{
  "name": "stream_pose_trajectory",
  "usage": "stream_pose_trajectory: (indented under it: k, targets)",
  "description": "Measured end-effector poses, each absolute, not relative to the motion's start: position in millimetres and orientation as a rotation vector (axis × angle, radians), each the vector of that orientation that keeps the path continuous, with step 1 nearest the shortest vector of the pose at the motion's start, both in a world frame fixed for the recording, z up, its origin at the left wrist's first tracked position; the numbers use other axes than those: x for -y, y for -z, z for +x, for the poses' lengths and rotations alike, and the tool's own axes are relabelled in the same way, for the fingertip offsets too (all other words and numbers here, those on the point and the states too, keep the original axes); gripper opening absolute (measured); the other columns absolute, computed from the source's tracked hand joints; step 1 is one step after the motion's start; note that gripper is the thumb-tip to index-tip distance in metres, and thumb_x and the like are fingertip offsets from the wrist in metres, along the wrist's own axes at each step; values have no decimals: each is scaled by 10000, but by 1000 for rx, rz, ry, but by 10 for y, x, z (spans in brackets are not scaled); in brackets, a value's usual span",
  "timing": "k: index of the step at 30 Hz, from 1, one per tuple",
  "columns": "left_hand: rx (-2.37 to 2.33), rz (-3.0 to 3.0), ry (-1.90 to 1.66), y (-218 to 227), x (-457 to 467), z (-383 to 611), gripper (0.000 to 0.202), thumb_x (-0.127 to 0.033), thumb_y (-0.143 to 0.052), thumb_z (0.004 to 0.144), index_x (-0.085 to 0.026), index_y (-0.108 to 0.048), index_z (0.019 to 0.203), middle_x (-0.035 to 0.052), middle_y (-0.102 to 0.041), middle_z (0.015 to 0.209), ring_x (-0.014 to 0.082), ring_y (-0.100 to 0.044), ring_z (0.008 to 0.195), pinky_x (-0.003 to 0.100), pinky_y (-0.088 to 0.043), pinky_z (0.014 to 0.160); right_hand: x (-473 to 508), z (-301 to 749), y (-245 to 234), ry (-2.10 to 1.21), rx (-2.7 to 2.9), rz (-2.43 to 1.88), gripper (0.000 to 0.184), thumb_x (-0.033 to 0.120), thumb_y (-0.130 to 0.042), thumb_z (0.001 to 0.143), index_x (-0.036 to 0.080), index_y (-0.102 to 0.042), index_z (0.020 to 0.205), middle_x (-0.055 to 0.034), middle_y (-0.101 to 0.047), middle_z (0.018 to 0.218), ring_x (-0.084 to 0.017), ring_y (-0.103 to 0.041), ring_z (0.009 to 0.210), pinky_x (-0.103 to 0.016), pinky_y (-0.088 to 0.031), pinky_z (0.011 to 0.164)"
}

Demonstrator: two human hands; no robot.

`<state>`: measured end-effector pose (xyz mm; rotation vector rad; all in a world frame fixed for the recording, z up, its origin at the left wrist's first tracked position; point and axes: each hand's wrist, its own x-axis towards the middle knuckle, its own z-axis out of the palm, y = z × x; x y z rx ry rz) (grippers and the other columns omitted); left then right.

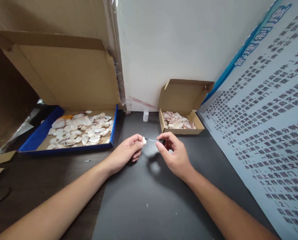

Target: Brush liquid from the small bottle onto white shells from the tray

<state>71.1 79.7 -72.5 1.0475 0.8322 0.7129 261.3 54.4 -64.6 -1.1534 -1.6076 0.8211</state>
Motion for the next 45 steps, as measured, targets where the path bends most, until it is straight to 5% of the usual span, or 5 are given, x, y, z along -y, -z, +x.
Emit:
stream_pose_trajectory:
  k: [23, 45]
  targets:
    - [-843, 1020, -666, 695, -801, 707, 234, -392, -564, 852, -199, -432, 849, -93, -305, 546, 35, -290, 467, 159, -260, 458, -545, 2618, 636, -794, 1630, -1166, 104, 291, -563, 874, 199, -571, 921, 44, -445, 624, -109, -412, 544, -240, -359, 521]
    - [-817, 780, -642, 609, -813, 693, 82, -183, -480, 750, -174, -403, 723, -76, -252, 574, 27, -246, 448, 167, -188, 441, -536, 2612, 634, -762, 1679, -1156, 91, 264, -590, 865, 200, -598, 928, 29, -456, 671, -107, -417, 557, -246, -368, 530]
